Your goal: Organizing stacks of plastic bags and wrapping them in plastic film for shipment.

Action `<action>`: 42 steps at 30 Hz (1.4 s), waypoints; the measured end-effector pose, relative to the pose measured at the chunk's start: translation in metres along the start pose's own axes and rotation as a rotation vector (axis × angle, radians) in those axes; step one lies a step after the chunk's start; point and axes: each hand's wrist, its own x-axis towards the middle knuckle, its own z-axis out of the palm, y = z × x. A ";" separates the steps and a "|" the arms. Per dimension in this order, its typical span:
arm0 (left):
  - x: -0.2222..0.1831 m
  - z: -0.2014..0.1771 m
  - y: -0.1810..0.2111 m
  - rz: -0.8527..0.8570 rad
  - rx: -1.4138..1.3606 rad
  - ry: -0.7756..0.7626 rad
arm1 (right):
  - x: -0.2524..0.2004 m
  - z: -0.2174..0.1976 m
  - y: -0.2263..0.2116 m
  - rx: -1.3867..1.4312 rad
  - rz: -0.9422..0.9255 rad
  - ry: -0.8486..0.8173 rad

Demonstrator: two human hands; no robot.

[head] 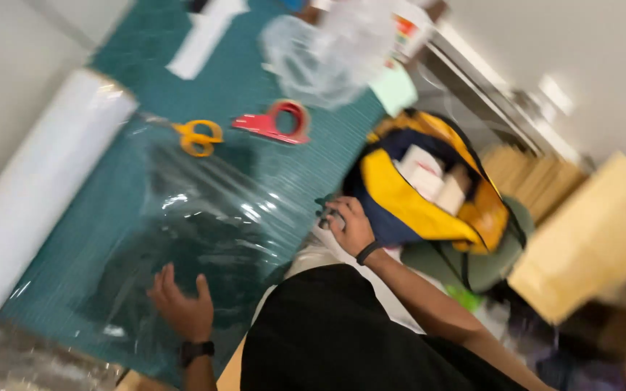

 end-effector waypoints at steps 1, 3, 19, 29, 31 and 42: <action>-0.008 0.003 0.004 0.034 -0.016 -0.026 | -0.017 -0.014 0.005 -0.015 0.031 0.031; -0.023 0.002 0.007 -0.135 0.005 -0.145 | -0.044 -0.035 0.011 -0.068 0.100 0.119; -0.128 0.027 -0.020 0.178 0.184 -0.047 | -0.014 -0.130 0.369 -0.162 0.869 -0.255; -0.150 0.023 0.048 -0.014 0.288 -0.020 | 0.028 -0.110 0.391 -0.436 0.921 -0.838; -0.122 0.030 0.082 -0.005 0.284 -0.064 | 0.029 -0.123 0.376 -0.397 0.876 -0.830; 0.004 0.129 0.341 0.698 -0.237 -0.257 | -0.018 -0.266 0.152 -0.625 -0.099 -0.169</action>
